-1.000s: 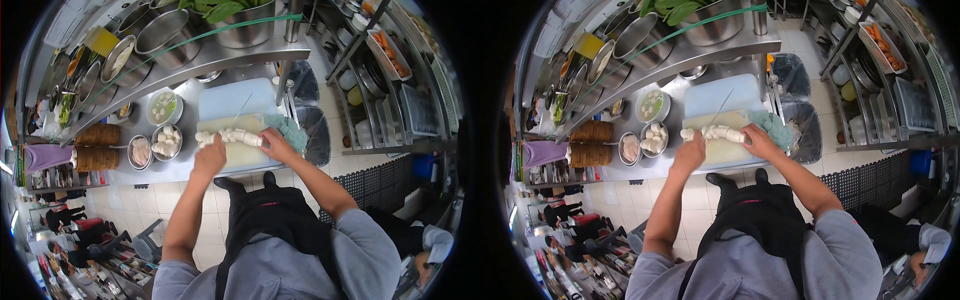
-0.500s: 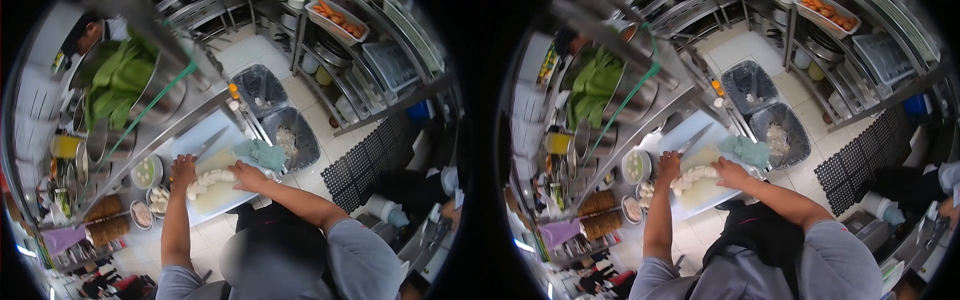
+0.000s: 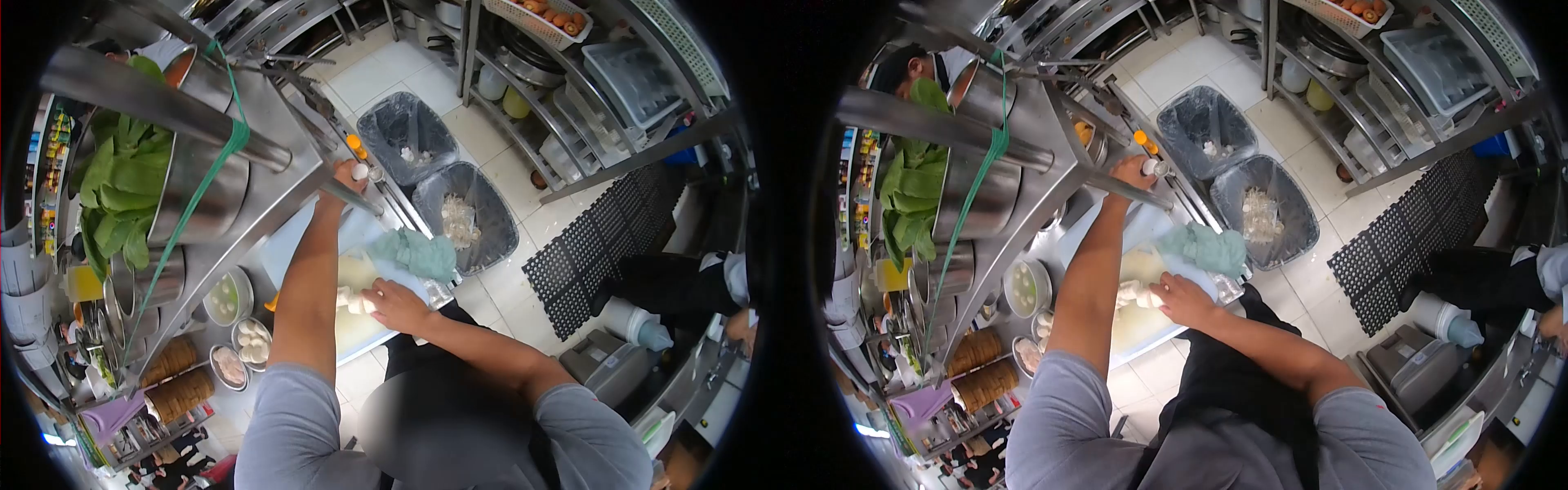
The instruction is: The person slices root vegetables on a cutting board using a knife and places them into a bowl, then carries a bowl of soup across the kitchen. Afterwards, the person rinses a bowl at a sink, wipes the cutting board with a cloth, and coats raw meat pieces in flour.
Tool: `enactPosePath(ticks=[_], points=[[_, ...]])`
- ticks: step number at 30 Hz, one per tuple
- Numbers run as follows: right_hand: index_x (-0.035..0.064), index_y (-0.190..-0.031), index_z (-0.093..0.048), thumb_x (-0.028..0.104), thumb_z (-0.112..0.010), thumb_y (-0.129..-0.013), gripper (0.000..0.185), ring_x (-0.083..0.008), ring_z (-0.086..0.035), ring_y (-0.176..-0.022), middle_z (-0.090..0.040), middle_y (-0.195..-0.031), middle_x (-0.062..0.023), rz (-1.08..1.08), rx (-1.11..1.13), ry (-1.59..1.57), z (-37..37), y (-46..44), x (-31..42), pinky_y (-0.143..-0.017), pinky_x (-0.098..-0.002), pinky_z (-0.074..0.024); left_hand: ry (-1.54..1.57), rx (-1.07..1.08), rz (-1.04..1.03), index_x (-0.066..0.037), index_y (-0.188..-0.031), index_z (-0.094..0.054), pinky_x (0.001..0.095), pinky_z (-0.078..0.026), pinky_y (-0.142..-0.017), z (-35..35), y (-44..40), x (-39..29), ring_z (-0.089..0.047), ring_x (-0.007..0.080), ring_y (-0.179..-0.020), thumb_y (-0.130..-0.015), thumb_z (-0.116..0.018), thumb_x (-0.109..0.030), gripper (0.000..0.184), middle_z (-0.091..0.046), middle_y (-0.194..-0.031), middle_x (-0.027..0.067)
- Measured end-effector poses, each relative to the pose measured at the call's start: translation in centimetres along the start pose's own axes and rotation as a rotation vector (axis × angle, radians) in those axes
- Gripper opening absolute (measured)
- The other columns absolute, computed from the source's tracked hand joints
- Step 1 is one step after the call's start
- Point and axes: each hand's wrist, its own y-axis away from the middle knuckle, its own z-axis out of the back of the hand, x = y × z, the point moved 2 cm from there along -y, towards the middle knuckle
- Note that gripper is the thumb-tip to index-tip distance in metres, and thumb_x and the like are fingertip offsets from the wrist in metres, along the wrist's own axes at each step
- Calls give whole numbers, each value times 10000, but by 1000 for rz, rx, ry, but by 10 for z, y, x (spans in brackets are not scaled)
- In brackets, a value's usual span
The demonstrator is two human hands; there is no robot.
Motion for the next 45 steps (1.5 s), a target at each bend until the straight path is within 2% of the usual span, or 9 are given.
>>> enactPosePath(ticks=[6,11,16,26,34,39,41,43,45], points=[[81,-1271,-587,93,-711,-781,505,-347,-603,-1020,-557,-1151,-150,-14,-14,-95,10,3,3,-889,-433,-521,81,-288,-54,-44,-1086,-649,438,-505,-808,28,29,9,-626,337,-923,-729,-817,-211,428,-664,-1002,139],[77,-1263,-588,61,-695,-776,499,-378,-594,-1092,-565,-1178,-170,-64,-56,-254,13,-3,-2,-922,-451,-514,195,-488,54,-45,-1118,-649,406,-506,-785,104,168,-11,-633,305,-893,-745,-827,-223,451,-656,-967,130],[80,-1219,-586,6,-710,-728,512,-398,-605,-1076,-604,-1128,-173,-50,-179,-309,21,-35,-15,-930,-458,-506,238,-275,376,-29,-1091,-640,442,-500,-784,102,342,-39,-641,336,-875,-747,-824,-221,435,-653,-939,140],[79,-1216,-599,0,-679,-751,479,-260,-644,-1005,-632,-1170,-126,115,345,-342,-32,-158,21,-854,-349,-517,177,-264,679,-80,-1240,-585,495,-495,-815,43,410,-43,-644,362,-958,-772,-823,-270,558,-644,-1040,149],[95,-1258,-630,71,-716,-783,484,-286,-636,-1165,-663,-1249,-128,86,665,-20,-30,-173,44,-1000,-375,-497,375,-330,716,-54,-1222,-585,482,-521,-800,47,522,-46,-642,403,-938,-856,-744,-259,448,-636,-1049,185],[86,-1308,-605,84,-706,-800,518,-304,-600,-1213,-626,-1308,-145,182,577,5,-29,-176,33,-1028,-362,-477,717,324,1011,-87,-1507,-424,485,-384,-1126,-97,665,-62,-453,443,-1362,-950,-489,-648,793,-535,-1402,285],[70,-1315,-599,90,-711,-800,527,-313,-580,-1237,-614,-1321,-163,244,522,33,-35,-184,45,-1039,-360,-468,892,322,1174,-107,-1505,-449,466,-378,-1137,-59,667,-48,-449,422,-1380,-955,-432,-683,797,-547,-1413,249],[57,-1293,-603,96,-691,-851,452,-279,-602,-1198,-632,-1274,-130,154,381,-68,-37,-192,66,-1035,-363,-472,765,674,982,-101,-1347,-626,461,-423,-1092,-51,672,-3,-550,388,-1289,-968,-477,-625,664,-645,-1296,203],[60,-1283,-608,131,-671,-898,397,-255,-606,-1181,-631,-1263,-108,71,372,-225,-63,-209,77,-1021,-366,-477,706,504,822,-79,-989,-743,480,-513,-922,33,638,35,-680,354,-1031,-991,-501,-534,515,-737,-1016,159]])
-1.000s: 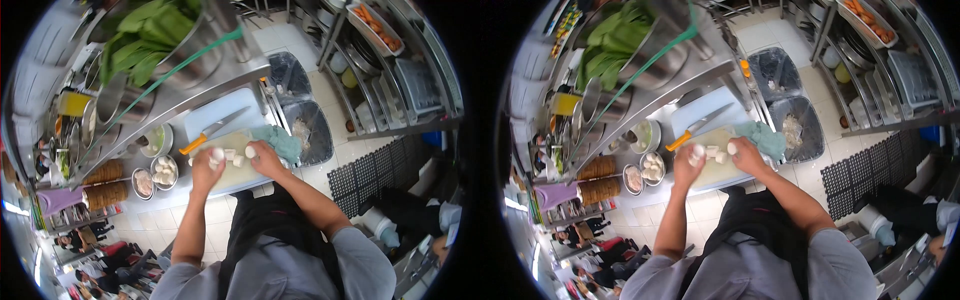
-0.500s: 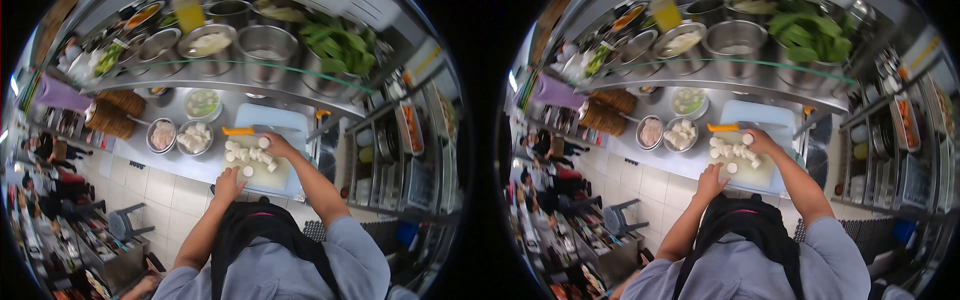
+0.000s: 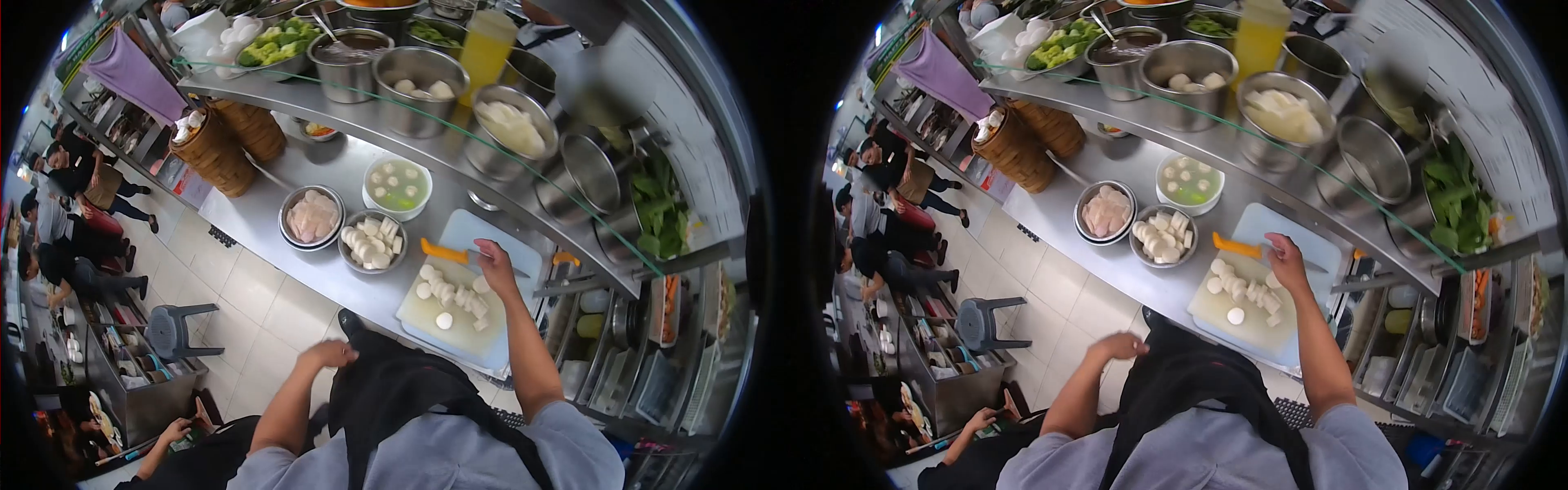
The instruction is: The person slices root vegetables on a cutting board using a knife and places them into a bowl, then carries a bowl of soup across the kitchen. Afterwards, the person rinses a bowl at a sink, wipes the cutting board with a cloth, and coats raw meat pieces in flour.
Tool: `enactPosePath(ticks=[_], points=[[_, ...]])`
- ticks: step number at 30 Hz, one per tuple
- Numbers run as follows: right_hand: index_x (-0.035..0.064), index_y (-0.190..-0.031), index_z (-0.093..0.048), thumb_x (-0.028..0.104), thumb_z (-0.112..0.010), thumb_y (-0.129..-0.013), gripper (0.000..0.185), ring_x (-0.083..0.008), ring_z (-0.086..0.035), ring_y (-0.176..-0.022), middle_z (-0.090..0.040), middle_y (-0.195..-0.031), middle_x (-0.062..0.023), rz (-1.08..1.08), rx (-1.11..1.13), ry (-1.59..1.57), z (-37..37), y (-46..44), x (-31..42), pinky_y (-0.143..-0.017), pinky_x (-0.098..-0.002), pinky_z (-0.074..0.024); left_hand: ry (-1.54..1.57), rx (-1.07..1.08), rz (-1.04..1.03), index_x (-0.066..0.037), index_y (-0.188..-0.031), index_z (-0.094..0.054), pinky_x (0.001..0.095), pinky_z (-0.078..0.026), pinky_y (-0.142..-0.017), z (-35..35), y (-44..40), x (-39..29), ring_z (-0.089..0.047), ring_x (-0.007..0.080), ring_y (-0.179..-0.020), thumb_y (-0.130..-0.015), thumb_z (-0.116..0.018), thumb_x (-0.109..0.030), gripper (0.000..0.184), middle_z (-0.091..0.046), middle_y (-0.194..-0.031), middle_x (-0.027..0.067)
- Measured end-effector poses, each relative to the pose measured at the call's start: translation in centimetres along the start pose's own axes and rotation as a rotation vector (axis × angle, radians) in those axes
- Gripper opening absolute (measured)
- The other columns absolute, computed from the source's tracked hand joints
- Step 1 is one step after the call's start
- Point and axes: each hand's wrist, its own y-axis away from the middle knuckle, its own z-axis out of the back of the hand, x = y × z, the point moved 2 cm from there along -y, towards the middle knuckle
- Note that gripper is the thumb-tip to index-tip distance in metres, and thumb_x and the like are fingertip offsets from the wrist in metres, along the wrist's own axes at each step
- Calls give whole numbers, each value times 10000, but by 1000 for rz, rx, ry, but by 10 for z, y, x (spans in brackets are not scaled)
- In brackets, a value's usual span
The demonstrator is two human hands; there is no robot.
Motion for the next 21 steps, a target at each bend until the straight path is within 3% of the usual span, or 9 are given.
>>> enactPosePath(ticks=[2,3,5,6,8,10,13,17,21], points=[[64,-1273,-613,165,-651,-944,346,-230,-609,-1164,-630,-1253,-87,-50,-26,-162,-23,-32,10,-1008,-370,-482,291,-168,-280,-42,-887,-695,381,-530,-759,78,-8,-20,-678,242,-800,-997,-559,-460,453,-718,-836,112],[70,-1269,-616,223,-626,-978,329,-213,-612,-1144,-632,-1245,-73,-155,-65,-335,-37,-49,17,-997,-363,-484,310,-247,-335,-46,-996,-702,322,-546,-740,131,5,-47,-672,153,-772,-1033,-547,-379,369,-724,-858,64],[103,-1337,-567,410,-589,-1008,451,-251,-576,-1200,-577,-1336,-86,-296,-95,-627,-62,-84,13,-1012,-386,-468,506,-473,-464,-18,-999,-679,272,-530,-615,204,-17,-57,-648,123,-706,-1048,-516,-382,401,-691,-793,47],[103,-1337,-567,410,-589,-1008,451,-251,-576,-1200,-577,-1336,-86,-294,-90,-613,-74,-101,12,-1012,-386,-468,551,-643,-449,-13,-1040,-665,267,-526,-619,240,-27,-64,-647,116,-712,-1051,-510,-369,388,-681,-795,47],[171,-1414,-508,506,-580,-986,548,-299,-540,-1208,-487,-1428,-104,-487,-211,-774,-98,-130,6,-1002,-411,-460,684,-851,-454,-1,-1102,-648,301,-553,-705,294,-68,-63,-686,159,-784,-1045,-517,-360,386,-714,-883,90],[216,-1473,-430,577,-534,-977,622,-348,-485,-1261,-409,-1489,-109,-579,-195,-813,-116,-154,-7,-1012,-468,-442,705,-1044,-365,-14,-1172,-640,429,-526,-909,331,-107,-65,-691,354,-1039,-1032,-473,-400,443,-715,-1083,216],[237,-1505,-371,603,-408,-1009,618,-312,-491,-1272,-425,-1490,-88,-740,-219,-856,-135,-165,9,-995,-512,-439,639,-920,-115,-24,-1282,-592,464,-433,-1067,356,-173,-57,-566,419,-1253,-1032,-410,-421,504,-625,-1293,259],[222,-1487,-404,565,-393,-1036,566,-265,-487,-1300,-427,-1501,-44,-738,-147,-854,-147,-169,18,-1000,-525,-438,695,-529,-330,-20,-1402,-528,381,-377,-1111,348,-255,-33,-516,289,-1319,-1081,-351,-389,520,-563,-1414,181],[211,-1478,-419,554,-382,-1046,553,-266,-471,-1327,-424,-1510,-29,-683,-74,-857,-147,-165,17,-1014,-533,-432,822,-451,-369,-18,-1410,-524,377,-392,-1098,353,-219,-44,-537,274,-1290,-1084,-353,-384,519,-594,-1378,163]])
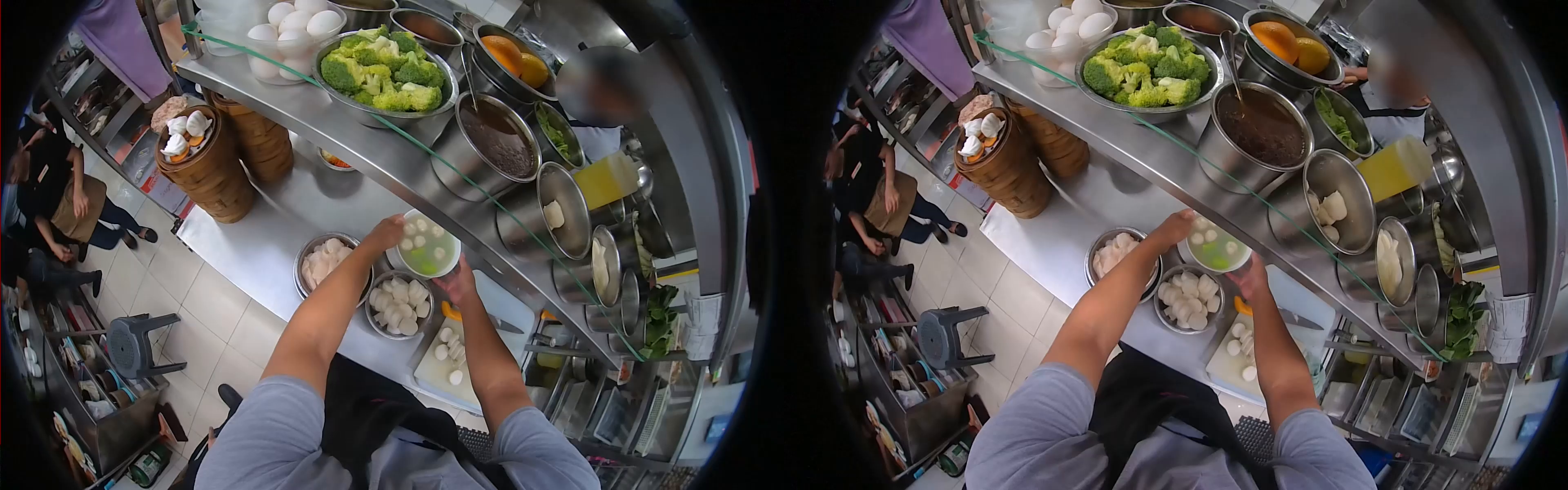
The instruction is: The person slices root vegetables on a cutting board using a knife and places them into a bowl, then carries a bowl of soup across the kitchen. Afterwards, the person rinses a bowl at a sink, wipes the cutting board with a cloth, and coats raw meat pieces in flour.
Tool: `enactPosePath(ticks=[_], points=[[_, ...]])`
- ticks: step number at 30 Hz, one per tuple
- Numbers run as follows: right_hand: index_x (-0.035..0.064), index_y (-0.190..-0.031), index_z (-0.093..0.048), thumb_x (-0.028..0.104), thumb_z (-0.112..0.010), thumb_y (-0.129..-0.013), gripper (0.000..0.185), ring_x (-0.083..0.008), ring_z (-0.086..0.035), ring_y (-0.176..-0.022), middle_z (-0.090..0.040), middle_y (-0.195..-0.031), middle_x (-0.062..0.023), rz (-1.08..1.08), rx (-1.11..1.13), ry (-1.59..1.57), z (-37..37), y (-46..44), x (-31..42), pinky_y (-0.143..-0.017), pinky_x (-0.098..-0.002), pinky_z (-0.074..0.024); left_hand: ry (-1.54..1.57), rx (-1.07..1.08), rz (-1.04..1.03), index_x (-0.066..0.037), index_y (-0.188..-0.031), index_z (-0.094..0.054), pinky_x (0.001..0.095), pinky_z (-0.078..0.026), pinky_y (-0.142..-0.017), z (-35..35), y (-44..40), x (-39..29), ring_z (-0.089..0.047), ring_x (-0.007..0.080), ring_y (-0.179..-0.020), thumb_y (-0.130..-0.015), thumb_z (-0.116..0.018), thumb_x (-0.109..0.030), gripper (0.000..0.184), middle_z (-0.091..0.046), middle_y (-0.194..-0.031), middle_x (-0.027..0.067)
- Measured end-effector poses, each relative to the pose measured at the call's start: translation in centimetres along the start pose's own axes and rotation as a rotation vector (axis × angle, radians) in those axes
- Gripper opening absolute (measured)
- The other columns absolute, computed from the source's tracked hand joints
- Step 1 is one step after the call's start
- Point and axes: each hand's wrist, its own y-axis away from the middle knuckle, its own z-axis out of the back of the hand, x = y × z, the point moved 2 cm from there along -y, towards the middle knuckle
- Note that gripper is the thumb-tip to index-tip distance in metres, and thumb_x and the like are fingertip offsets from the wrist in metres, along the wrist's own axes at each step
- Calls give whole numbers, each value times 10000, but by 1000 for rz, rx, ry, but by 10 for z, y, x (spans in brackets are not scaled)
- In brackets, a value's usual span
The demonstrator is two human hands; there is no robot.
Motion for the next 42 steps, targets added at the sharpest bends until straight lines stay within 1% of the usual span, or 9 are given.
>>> enactPosePath(ticks=[6,9,11,13,16,20,26,31,42], points=[[217,-1476,-424,549,-376,-1049,543,-266,-463,-1341,-435,-1505,-18,25,-36,-34,5,-5,-6,-1051,-571,-406,70,23,199,-66,-1419,-538,376,-479,-958,9,12,-11,-607,231,-1094,-1075,-374,-394,503,-673,-1200,141],[206,-1406,-473,447,-491,-1036,442,-247,-495,-1287,-476,-1446,-39,38,-63,-94,11,-3,-3,-1024,-557,-441,-46,-146,-100,-98,-1388,-569,344,-490,-898,11,-21,36,-607,213,-1003,-1057,-441,-370,448,-690,-1103,128],[189,-1273,-530,291,-616,-985,317,-214,-530,-1203,-518,-1347,-63,167,-365,-55,45,-17,-1,-948,-524,-504,-89,-315,-77,-75,-1310,-604,414,-470,-997,28,1,20,-609,360,-1170,-1032,-472,-340,406,-651,-1247,232],[150,-1126,-563,163,-668,-931,222,-188,-586,-1071,-586,-1179,-61,228,-369,-123,59,3,10,-864,-452,-555,-30,-382,-126,-58,-1294,-609,412,-468,-1008,48,33,3,-612,384,-1174,-1010,-532,-306,385,-647,-1251,241],[115,-1001,-578,92,-686,-888,158,-167,-641,-849,-632,-912,-8,297,-336,23,59,41,28,-809,-363,-569,47,-474,-151,-14,-1282,-599,365,-496,-952,73,85,-7,-648,286,-1094,-1010,-555,-238,355,-672,-1212,181],[120,-1004,-580,51,-670,-869,176,-174,-641,-835,-634,-911,-15,297,-304,64,77,55,37,-787,-357,-566,234,-518,-70,-21,-1249,-616,304,-519,-861,82,138,0,-643,164,-1011,-1023,-540,-175,284,-695,-1094,86],[114,-1157,-575,23,-628,-858,317,-182,-618,-955,-617,-1086,-47,303,-337,355,81,56,35,-813,-382,-558,323,-539,-54,-39,-1205,-630,313,-532,-831,80,166,5,-652,161,-972,-1032,-528,-179,244,-693,-1060,75],[140,-1344,-524,115,-666,-888,479,-236,-554,-1124,-500,-1347,-93,256,-53,11,81,32,16,-954,-440,-526,270,-521,-95,-34,-1210,-621,300,-534,-814,69,155,-12,-648,150,-953,-1039,-534,-187,245,-690,-1050,62],[153,-1468,-435,379,-596,-971,570,-361,-432,-1357,-391,-1518,-129,67,-118,-192,58,-11,-8,-1079,-504,-448,355,-435,-106,-78,-1181,-643,290,-527,-795,39,88,-25,-635,119,-915,-1028,-545,-169,203,-687,-1012,41]])
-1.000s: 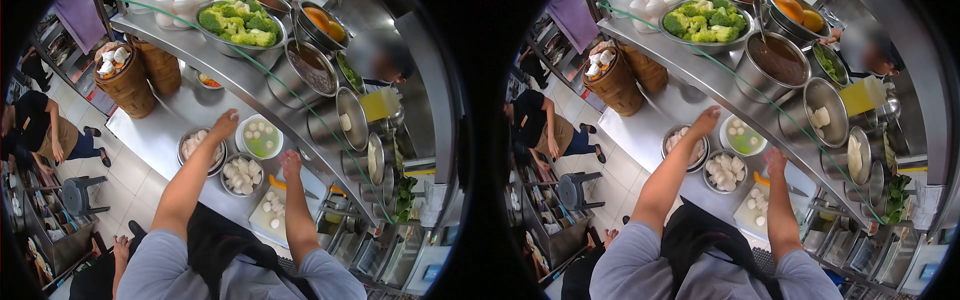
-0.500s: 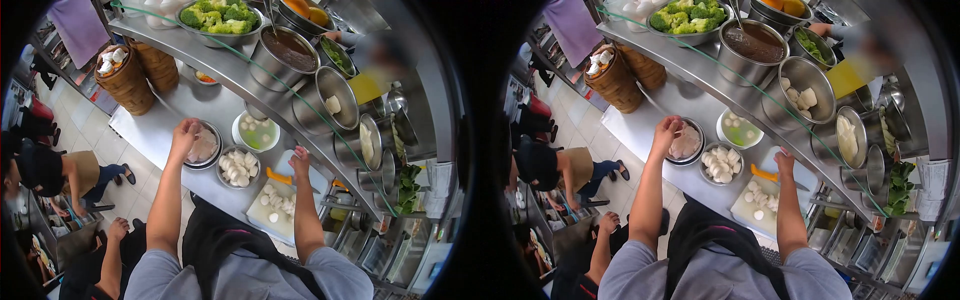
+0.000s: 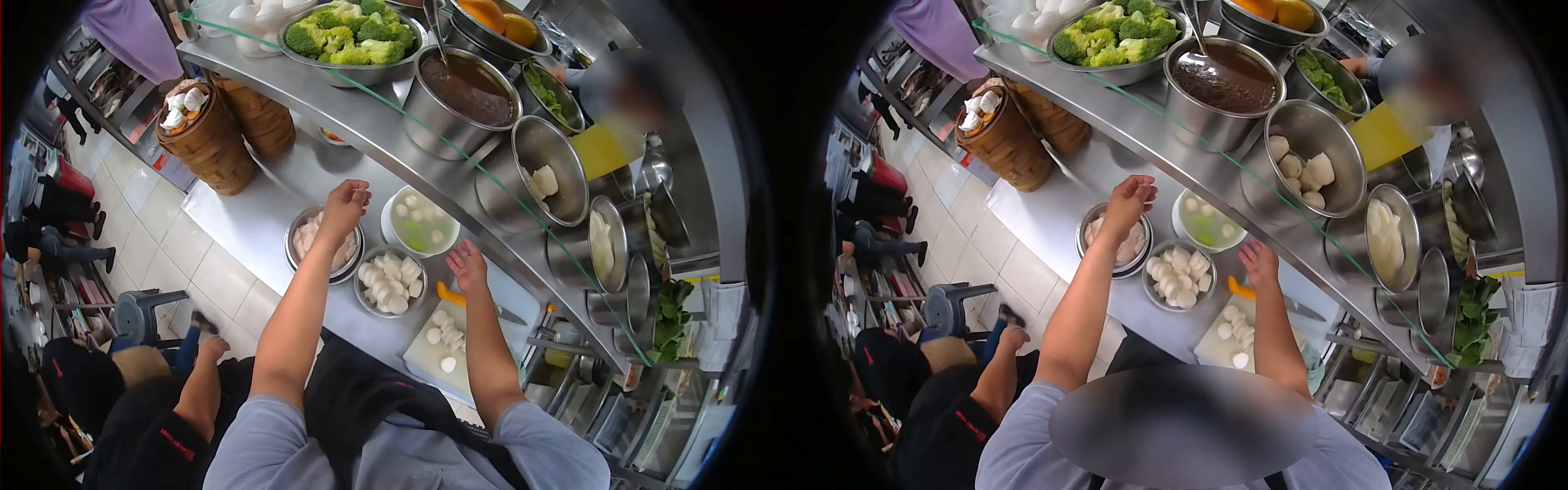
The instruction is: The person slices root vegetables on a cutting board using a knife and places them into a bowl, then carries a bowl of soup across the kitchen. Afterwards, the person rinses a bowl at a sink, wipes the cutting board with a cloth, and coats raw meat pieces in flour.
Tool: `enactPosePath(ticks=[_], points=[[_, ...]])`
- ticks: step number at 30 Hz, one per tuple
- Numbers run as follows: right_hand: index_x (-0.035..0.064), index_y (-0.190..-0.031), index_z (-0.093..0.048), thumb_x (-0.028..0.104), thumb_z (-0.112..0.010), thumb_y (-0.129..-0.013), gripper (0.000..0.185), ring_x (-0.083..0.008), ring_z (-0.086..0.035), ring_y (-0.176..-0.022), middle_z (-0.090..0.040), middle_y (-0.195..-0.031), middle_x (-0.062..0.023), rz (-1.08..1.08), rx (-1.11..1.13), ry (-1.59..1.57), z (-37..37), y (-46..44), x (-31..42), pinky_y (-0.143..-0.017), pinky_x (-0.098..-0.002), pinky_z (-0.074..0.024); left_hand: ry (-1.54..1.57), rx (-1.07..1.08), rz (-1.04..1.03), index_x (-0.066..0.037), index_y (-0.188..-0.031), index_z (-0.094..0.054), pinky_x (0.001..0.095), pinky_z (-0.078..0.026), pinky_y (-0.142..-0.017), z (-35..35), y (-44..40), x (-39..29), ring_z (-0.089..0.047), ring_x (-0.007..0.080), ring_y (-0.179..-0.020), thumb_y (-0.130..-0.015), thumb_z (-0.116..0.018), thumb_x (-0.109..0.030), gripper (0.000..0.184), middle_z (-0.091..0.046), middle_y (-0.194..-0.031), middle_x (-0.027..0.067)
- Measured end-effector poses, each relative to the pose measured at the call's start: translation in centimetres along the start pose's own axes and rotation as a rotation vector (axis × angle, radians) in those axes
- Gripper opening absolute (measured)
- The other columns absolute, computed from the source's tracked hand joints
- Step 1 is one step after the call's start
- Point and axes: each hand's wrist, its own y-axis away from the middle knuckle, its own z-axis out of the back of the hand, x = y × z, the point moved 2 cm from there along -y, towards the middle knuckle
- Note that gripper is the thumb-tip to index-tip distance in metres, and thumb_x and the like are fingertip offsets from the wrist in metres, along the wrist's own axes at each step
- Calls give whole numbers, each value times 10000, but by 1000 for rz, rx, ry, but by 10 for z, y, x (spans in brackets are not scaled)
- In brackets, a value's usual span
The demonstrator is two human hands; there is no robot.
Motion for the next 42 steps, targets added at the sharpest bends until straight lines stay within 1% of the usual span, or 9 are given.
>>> enactPosePath(ticks=[2,5,7,12,21,27,37,41,42], points=[[162,-1492,-410,395,-577,-978,588,-361,-432,-1360,-383,-1528,-132,13,6,8,-7,1,1,-1077,-505,-446,12,50,14,-67,-1232,-625,330,-521,-871,-11,-14,11,-645,185,-1024,-1027,-533,-195,259,-689,-1123,94],[-19,-1417,-391,223,-414,-1047,443,-354,-504,-1294,-438,-1460,-152,-27,-44,69,-26,8,3,-1016,-521,-508,-175,-13,-7,-33,-1313,-579,374,-474,-989,-46,-23,12,-599,277,-1189,-1032,-482,-230,356,-644,-1279,149],[186,-1471,-438,453,-532,-1004,545,-324,-477,-1317,-424,-1499,-106,-62,158,101,-27,-2,-4,-1049,-516,-452,-227,-7,10,-26,-1317,-579,369,-463,-1009,-61,-44,48,-604,285,-1193,-1044,-459,-253,376,-652,-1273,160],[161,-1432,-459,462,-520,-1015,518,-296,-505,-1284,-466,-1462,-90,-16,191,107,-26,-13,-14,-1027,-549,-460,-461,161,93,-33,-1385,-551,385,-415,-1081,-72,-42,58,-556,312,-1291,-1063,-403,-306,447,-611,-1356,192],[100,-1397,-470,391,-486,-1039,462,-301,-528,-1254,-500,-1407,-98,24,178,86,-26,-13,-13,-984,-578,-512,-235,38,56,30,-1103,-653,335,-467,-895,-71,-53,89,-607,200,-965,-1012,-467,-192,304,-690,-1035,118],[97,-1351,-522,319,-439,-1051,383,-298,-539,-1236,-531,-1403,-103,135,288,48,-28,-18,11,-951,-570,-545,-197,127,59,-28,-1227,-657,328,-457,-946,-73,-53,53,-608,188,-1050,-1057,-454,-290,372,-690,-1122,103],[109,-1370,-513,300,-424,-1038,394,-307,-559,-1202,-530,-1373,-81,193,310,160,-65,18,46,-909,-582,-561,-14,60,-23,-95,-1292,-644,298,-512,-716,-55,-16,-1,-648,149,-887,-1024,-489,-222,334,-712,-1049,56],[166,-1380,-513,370,-558,-978,454,-263,-558,-1180,-566,-1341,-73,132,319,208,-89,64,51,-806,-508,-592,-78,111,-178,-71,-1379,-575,341,-431,-1043,-37,37,-20,-570,203,-1214,-1063,-430,-267,399,-644,-1321,91],[205,-1426,-466,426,-569,-961,525,-268,-557,-1191,-556,-1360,-60,145,342,271,-86,60,45,-815,-511,-573,-534,-110,-373,-30,-1379,-555,351,-426,-1053,-27,23,13,-570,217,-1221,-1068,-406,-267,419,-641,-1322,119]])
